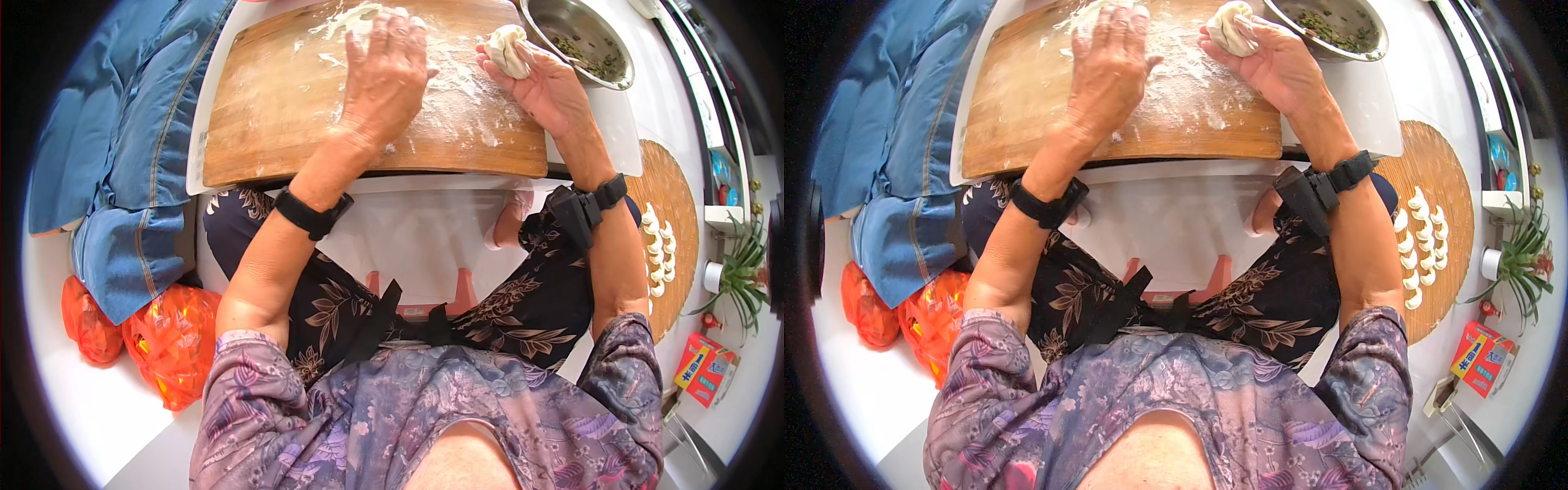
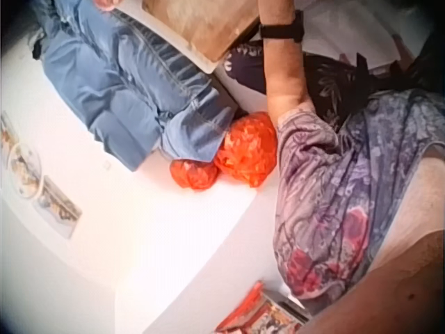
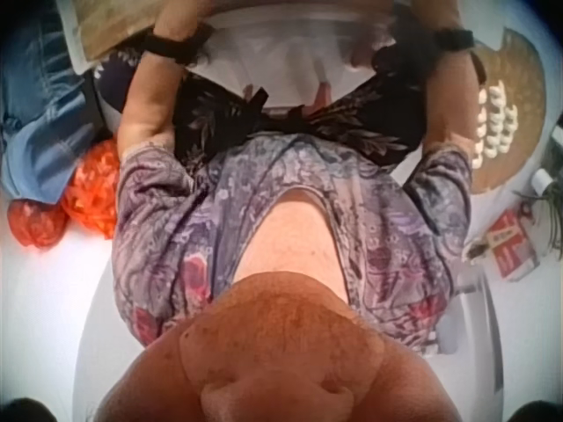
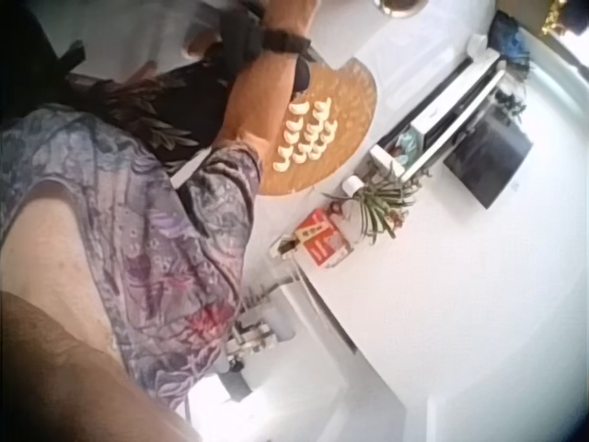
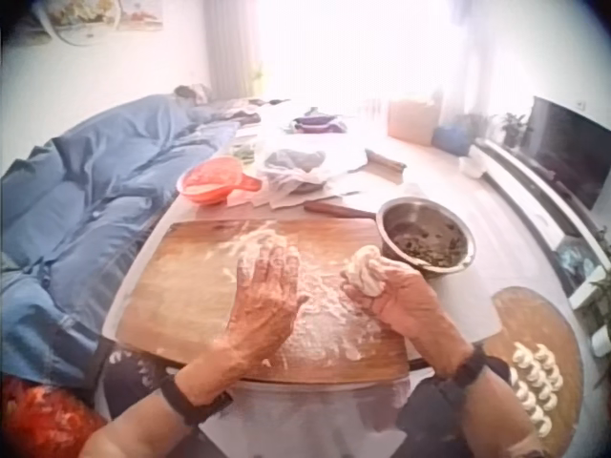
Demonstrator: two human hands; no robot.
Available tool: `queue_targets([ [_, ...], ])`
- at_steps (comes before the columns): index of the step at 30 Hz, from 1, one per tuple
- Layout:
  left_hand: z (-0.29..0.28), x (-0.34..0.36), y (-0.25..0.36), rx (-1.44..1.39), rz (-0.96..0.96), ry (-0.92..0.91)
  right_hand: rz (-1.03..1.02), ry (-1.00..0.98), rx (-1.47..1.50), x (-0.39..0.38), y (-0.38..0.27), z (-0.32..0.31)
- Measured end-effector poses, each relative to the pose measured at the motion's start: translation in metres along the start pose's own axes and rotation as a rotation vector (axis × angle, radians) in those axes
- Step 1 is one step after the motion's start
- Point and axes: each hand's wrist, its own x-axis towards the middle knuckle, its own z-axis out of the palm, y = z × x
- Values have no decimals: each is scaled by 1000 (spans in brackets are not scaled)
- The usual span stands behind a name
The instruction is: Prepare and fold dumplings using dough and filling.
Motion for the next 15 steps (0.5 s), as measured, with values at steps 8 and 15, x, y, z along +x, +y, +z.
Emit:
queue_targets([
  [8, -6, -25, 15, -276, 122, -94, -8, -66, 0, -2, 1, -1],
  [15, -8, -9, 8, -91, -19, 23, 15, -43, -7, -6, -8, -4],
])
